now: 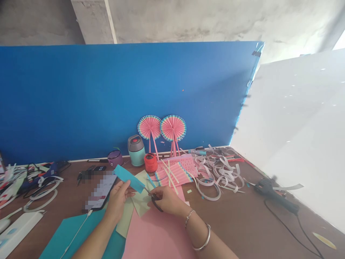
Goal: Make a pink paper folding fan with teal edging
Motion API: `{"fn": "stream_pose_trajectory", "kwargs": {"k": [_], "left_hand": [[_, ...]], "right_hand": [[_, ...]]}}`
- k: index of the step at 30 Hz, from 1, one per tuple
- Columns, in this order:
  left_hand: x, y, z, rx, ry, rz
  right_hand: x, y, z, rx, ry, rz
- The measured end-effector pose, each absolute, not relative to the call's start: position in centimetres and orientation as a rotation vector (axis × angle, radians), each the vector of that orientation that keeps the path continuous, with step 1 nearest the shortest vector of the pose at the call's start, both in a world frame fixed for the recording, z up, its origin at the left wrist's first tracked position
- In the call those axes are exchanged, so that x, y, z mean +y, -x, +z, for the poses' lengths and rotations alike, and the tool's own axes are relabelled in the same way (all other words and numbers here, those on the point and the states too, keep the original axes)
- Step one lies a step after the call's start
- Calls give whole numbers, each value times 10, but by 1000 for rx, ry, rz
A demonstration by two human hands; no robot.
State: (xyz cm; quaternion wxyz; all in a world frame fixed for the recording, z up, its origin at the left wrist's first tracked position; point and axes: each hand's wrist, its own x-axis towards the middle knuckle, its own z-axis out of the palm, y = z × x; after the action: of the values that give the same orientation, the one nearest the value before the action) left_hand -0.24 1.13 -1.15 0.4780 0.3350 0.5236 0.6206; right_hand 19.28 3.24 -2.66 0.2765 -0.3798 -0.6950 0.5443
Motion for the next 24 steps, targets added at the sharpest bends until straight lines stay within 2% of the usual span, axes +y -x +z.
{"fn": "stream_pose_trajectory", "kwargs": {"k": [24], "left_hand": [[11, 3, -11, 1296, -821, 1507]], "right_hand": [[33, -193, -25, -1862, 1048, 1501]]}}
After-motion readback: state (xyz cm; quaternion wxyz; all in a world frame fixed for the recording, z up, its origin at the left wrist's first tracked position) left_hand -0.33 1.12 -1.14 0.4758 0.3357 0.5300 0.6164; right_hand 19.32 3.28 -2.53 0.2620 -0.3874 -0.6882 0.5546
